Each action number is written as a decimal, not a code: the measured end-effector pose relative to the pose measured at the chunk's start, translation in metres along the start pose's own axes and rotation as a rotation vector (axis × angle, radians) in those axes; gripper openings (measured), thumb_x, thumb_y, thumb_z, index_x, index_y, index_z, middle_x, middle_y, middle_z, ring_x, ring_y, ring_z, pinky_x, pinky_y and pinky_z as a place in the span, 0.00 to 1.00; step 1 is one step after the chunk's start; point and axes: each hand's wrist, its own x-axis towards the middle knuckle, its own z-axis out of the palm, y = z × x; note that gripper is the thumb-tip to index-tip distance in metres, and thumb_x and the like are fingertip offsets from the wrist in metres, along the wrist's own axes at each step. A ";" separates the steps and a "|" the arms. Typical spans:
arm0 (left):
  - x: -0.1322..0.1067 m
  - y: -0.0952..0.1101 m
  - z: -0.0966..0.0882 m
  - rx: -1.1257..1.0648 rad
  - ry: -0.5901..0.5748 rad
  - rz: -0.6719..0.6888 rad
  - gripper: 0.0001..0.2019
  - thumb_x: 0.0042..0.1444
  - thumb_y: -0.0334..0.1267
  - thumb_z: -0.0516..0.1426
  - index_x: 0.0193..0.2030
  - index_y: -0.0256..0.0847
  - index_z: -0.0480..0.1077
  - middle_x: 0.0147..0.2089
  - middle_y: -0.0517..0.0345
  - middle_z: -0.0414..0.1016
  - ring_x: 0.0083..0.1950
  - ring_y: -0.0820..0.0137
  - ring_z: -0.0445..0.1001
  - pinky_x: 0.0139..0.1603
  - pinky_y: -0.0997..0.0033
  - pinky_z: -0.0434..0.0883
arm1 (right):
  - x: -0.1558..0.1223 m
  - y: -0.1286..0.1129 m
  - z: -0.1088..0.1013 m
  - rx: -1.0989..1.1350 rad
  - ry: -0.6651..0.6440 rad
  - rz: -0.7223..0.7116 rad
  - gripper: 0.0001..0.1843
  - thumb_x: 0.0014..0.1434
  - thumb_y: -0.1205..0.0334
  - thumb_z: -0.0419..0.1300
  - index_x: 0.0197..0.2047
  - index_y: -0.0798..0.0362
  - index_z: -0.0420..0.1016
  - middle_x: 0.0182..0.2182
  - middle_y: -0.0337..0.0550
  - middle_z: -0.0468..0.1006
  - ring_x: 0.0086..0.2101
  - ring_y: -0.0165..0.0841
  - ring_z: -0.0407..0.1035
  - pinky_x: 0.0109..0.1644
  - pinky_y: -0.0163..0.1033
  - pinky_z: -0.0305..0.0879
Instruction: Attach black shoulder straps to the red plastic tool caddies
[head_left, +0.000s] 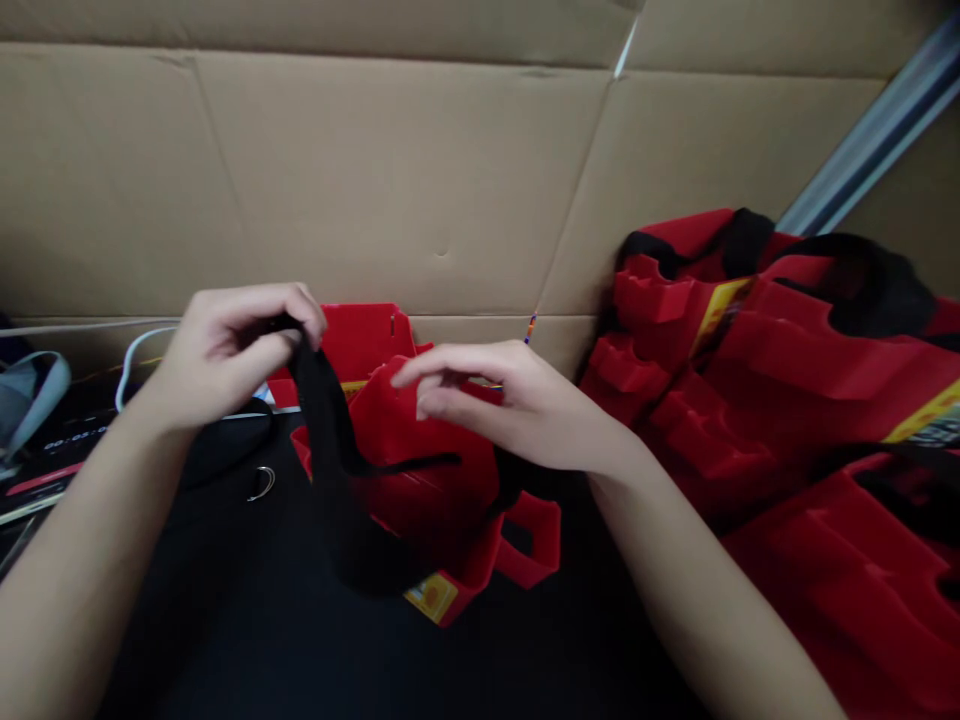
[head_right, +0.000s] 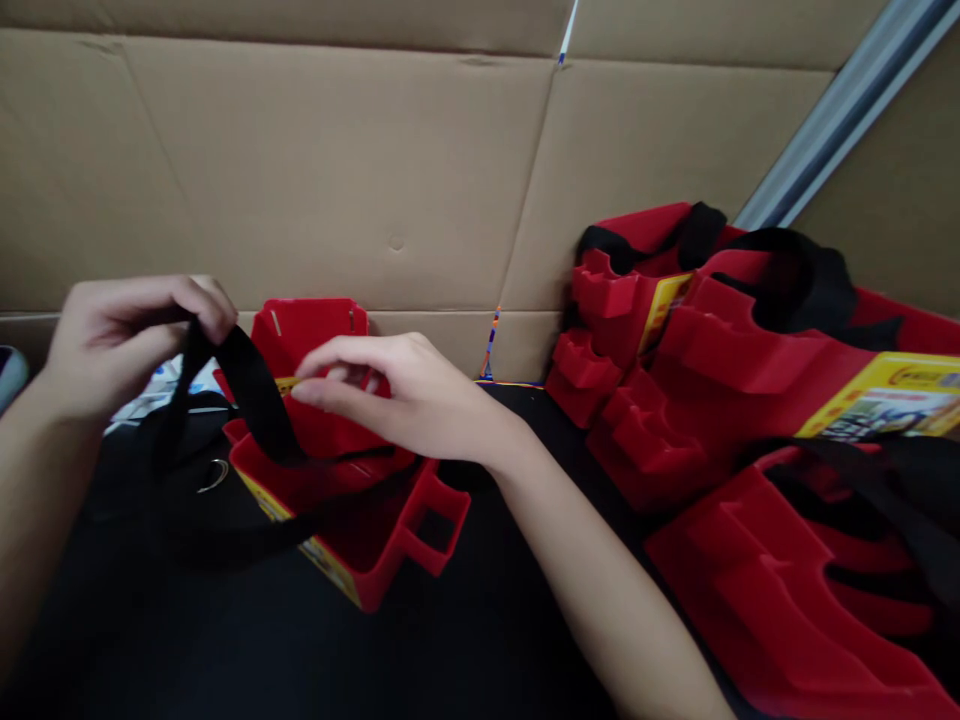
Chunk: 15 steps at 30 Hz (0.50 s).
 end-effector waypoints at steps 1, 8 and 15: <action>0.002 0.005 0.006 0.015 -0.026 0.025 0.11 0.53 0.20 0.48 0.29 0.38 0.65 0.31 0.60 0.67 0.34 0.73 0.66 0.34 0.71 0.62 | 0.000 -0.001 0.003 0.022 -0.007 0.034 0.18 0.61 0.57 0.56 0.52 0.55 0.69 0.30 0.38 0.75 0.29 0.25 0.68 0.36 0.31 0.64; 0.007 0.029 0.047 -0.178 -0.154 0.068 0.10 0.56 0.23 0.47 0.33 0.40 0.65 0.34 0.58 0.68 0.36 0.71 0.66 0.36 0.72 0.64 | 0.017 0.005 0.024 0.098 -0.022 0.259 0.14 0.55 0.67 0.56 0.46 0.54 0.68 0.22 0.32 0.72 0.18 0.23 0.65 0.19 0.28 0.57; 0.008 0.023 0.048 -0.348 -0.068 -0.005 0.10 0.56 0.26 0.48 0.33 0.41 0.69 0.35 0.59 0.70 0.39 0.71 0.69 0.42 0.73 0.65 | 0.035 0.009 0.015 -0.050 -0.018 0.236 0.10 0.57 0.70 0.51 0.26 0.57 0.68 0.19 0.36 0.73 0.16 0.23 0.66 0.23 0.29 0.62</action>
